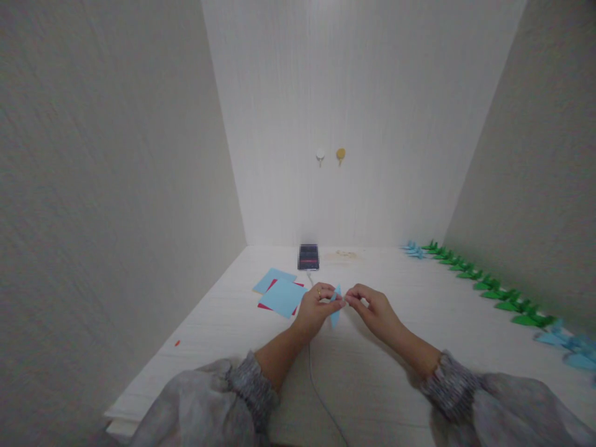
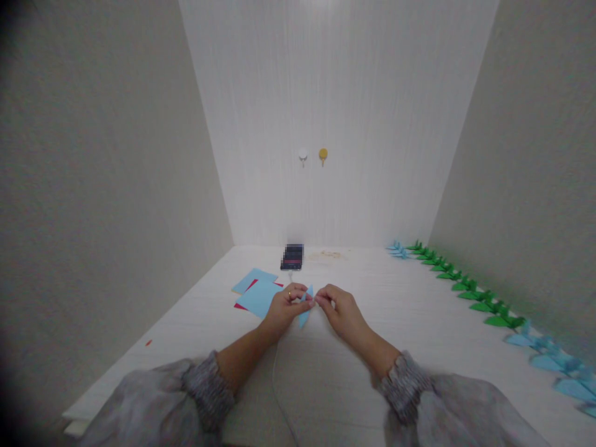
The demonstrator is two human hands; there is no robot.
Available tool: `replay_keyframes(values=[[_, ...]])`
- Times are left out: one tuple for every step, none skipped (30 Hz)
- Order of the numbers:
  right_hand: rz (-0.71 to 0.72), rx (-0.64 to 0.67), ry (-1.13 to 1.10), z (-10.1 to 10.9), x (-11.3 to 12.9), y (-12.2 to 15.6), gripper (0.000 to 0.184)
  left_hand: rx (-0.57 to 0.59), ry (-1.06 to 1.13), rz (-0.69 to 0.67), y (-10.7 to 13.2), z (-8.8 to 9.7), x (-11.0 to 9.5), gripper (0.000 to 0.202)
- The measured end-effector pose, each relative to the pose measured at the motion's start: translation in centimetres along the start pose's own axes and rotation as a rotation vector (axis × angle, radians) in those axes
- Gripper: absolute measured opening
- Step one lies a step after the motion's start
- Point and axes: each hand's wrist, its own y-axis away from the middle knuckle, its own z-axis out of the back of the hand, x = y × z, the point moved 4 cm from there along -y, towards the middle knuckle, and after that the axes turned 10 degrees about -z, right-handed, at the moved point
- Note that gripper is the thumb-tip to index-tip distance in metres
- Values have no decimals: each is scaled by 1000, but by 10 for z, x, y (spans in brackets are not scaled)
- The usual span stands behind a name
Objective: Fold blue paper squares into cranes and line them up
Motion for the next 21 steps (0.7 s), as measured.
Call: replay_keyframes(values=[[2,-4,0,0,0,0,15,1,7,5,0,0,0,15],[1,-8,-2,0,0,0,15,0,15,8,0,-1,1,16],[-1,-10,-4,0,0,0,15,-3,23,9,0,-1,1,16],[-3,-8,-7,0,0,0,15,-6,29,11,0,-1,1,16],[-4,-8,-10,0,0,0,16,-6,33,14,0,-2,0,16],[-5,-8,-10,-1,1,0,16,-5,35,16,0,-2,0,16],[-6,-10,-8,-1,1,0,16,-4,35,16,0,-2,-1,15],[-10,-14,-4,-1,1,0,16,-2,34,16,0,-2,-2,15],[-15,-15,1,-1,1,0,16,1,34,15,-1,-2,-2,15],[-24,-13,5,0,1,-1,16,4,33,13,-1,-2,-3,15],[-32,-6,7,0,0,-1,17,4,31,11,-1,-1,-3,15],[-39,2,6,1,0,-2,18,2,26,9,-1,0,-3,14],[-43,6,2,2,-1,-2,18,-2,18,8,-1,1,-2,14],[-43,9,-5,3,-1,-3,19,-5,8,8,-1,1,-1,13],[-41,11,-11,4,-2,-3,20,-8,1,8,-1,2,-1,12],[-35,15,-15,5,-2,-3,20,-8,-4,9,-1,2,0,12],[-23,23,-17,5,-2,-3,19,-6,-6,8,-1,2,1,13],[-6,34,-17,5,-2,-3,17,-3,-5,3,0,2,1,13],[13,47,-13,5,-1,-3,16,-1,-3,-2,0,2,2,13],[32,58,-4,4,-1,-2,15,1,-1,-8,0,2,2,14],[48,64,9,2,0,-1,14,2,1,-13,0,1,2,14]])
